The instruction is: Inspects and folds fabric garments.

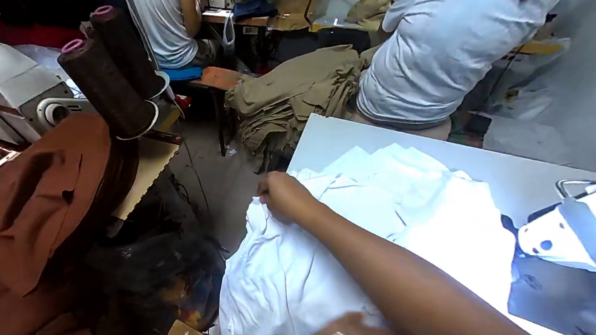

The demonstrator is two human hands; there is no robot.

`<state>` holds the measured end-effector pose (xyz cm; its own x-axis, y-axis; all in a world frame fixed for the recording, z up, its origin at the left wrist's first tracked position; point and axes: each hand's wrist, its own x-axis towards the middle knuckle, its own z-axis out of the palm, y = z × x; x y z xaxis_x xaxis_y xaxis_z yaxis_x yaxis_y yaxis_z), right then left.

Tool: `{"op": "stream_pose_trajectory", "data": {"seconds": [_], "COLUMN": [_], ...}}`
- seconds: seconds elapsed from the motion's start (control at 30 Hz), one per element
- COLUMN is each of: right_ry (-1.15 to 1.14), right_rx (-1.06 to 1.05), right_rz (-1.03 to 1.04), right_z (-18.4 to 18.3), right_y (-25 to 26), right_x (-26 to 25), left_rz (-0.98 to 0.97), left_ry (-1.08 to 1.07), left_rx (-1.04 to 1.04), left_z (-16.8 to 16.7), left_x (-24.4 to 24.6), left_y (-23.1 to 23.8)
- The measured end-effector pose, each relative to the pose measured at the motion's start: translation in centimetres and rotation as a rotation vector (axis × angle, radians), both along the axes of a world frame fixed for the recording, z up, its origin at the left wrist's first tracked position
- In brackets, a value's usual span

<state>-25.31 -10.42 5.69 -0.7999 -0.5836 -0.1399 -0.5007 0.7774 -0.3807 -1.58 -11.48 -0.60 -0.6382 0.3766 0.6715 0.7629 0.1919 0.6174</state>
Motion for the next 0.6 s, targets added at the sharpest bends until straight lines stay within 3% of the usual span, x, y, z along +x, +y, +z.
{"op": "stream_pose_trajectory", "data": {"seconds": [0.03, 0.1, 0.13, 0.2, 0.27, 0.47, 0.6], "right_ry": [0.001, -0.016, -0.045, -0.103, -0.135, -0.030, 0.054], "right_rx": [-0.033, -0.130, -0.184, -0.300, -0.357, -0.301, -0.323], "right_rz": [-0.010, -0.043, -0.067, -0.122, -0.153, -0.108, -0.074], "right_z": [0.6, 2.0, 2.8, 3.8, 4.1, 4.9, 5.7], "right_y": [0.3, 1.2, 1.7, 2.9, 4.1, 6.8, 8.2], "right_x": [0.1, 0.5, 0.7, 1.2, 1.1, 1.6, 1.9], "left_rz": [0.228, 0.757, 0.903, 0.942, 0.882, 0.950, 0.922], "left_ry": [-0.028, -0.167, -0.303, -0.597, -0.737, -0.588, -0.751], "left_rx": [0.085, 0.065, 0.030, 0.070, 0.163, 0.243, 0.249], "left_z": [-0.8, -2.3, -3.0, -3.6, -3.8, -4.6, -3.9], "left_x": [-0.2, -1.1, -1.6, -2.2, -2.5, -2.1, -1.6], "left_y": [-2.4, -7.1, -9.2, -12.1, -13.0, -11.7, -11.6]}}
